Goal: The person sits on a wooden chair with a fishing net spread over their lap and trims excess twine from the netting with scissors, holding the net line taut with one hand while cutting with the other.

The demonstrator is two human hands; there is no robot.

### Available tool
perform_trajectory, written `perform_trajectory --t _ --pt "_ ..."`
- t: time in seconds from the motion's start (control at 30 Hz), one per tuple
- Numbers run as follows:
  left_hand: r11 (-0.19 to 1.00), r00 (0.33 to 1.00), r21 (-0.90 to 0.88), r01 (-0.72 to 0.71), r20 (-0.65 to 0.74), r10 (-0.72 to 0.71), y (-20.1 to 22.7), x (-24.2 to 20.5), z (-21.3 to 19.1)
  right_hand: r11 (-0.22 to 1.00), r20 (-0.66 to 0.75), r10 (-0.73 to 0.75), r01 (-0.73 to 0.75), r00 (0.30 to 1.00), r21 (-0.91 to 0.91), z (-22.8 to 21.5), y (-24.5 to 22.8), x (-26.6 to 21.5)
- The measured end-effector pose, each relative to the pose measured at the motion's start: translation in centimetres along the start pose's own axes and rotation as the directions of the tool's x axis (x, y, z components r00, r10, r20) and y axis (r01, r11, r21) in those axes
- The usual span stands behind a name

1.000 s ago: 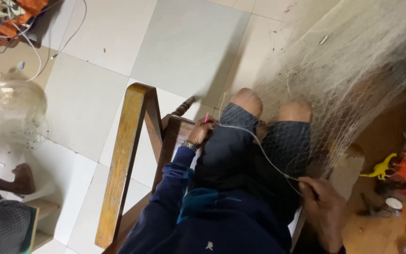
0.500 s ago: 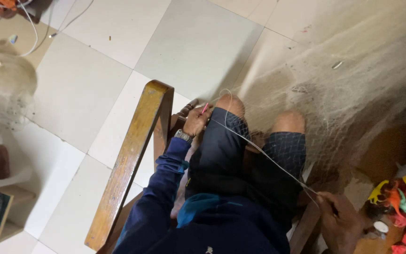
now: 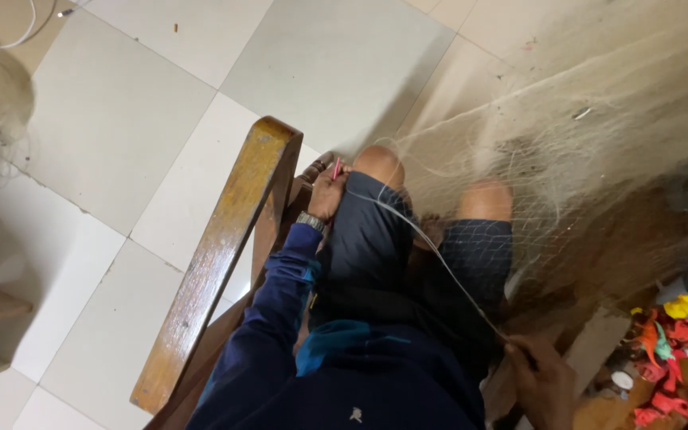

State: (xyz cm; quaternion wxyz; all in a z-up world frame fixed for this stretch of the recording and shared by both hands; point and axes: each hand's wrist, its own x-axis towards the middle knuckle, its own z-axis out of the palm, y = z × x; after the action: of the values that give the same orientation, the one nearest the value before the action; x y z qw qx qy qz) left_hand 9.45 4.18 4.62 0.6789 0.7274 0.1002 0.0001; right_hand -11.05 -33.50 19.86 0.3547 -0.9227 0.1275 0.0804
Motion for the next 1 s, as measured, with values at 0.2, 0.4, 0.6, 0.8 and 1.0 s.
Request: perform_trajectory --t 0.2,0.4,0.6,0.8,1.0 --pt "0.995 0.995 -0.008 0.099 -0.025 -0.099 -4.2 -4.4 0.7 0.993 -0.029 -0.093 0.095 0.995 0.075 0.4 -3.2 -0.4" --pt "0.97 0.968 0.042 0.241 0.063 -0.244 -4.7 -8.9 1.0 0.975 -0.113 -0.084 0.105 0.99 0.197 -1.4 -3.0 -0.9" --pt "0.939 0.895 0.128 0.319 0.284 -0.343 -3.9 -11.6 2.0 0.949 -0.161 -0.205 0.237 0.965 0.208 -3.1 -4.6 1.0" --pt "0.874 0.941 0.398 0.278 0.07 -0.331 -9.5 -12.0 2.0 0.888 -0.135 -0.37 0.393 0.919 0.237 -3.2 -5.4 2.2" --pt "0.881 0.919 0.395 0.259 0.18 -0.351 -13.8 -12.9 2.9 0.945 0.05 -0.265 0.249 0.963 0.214 -3.4 -5.2 2.2"
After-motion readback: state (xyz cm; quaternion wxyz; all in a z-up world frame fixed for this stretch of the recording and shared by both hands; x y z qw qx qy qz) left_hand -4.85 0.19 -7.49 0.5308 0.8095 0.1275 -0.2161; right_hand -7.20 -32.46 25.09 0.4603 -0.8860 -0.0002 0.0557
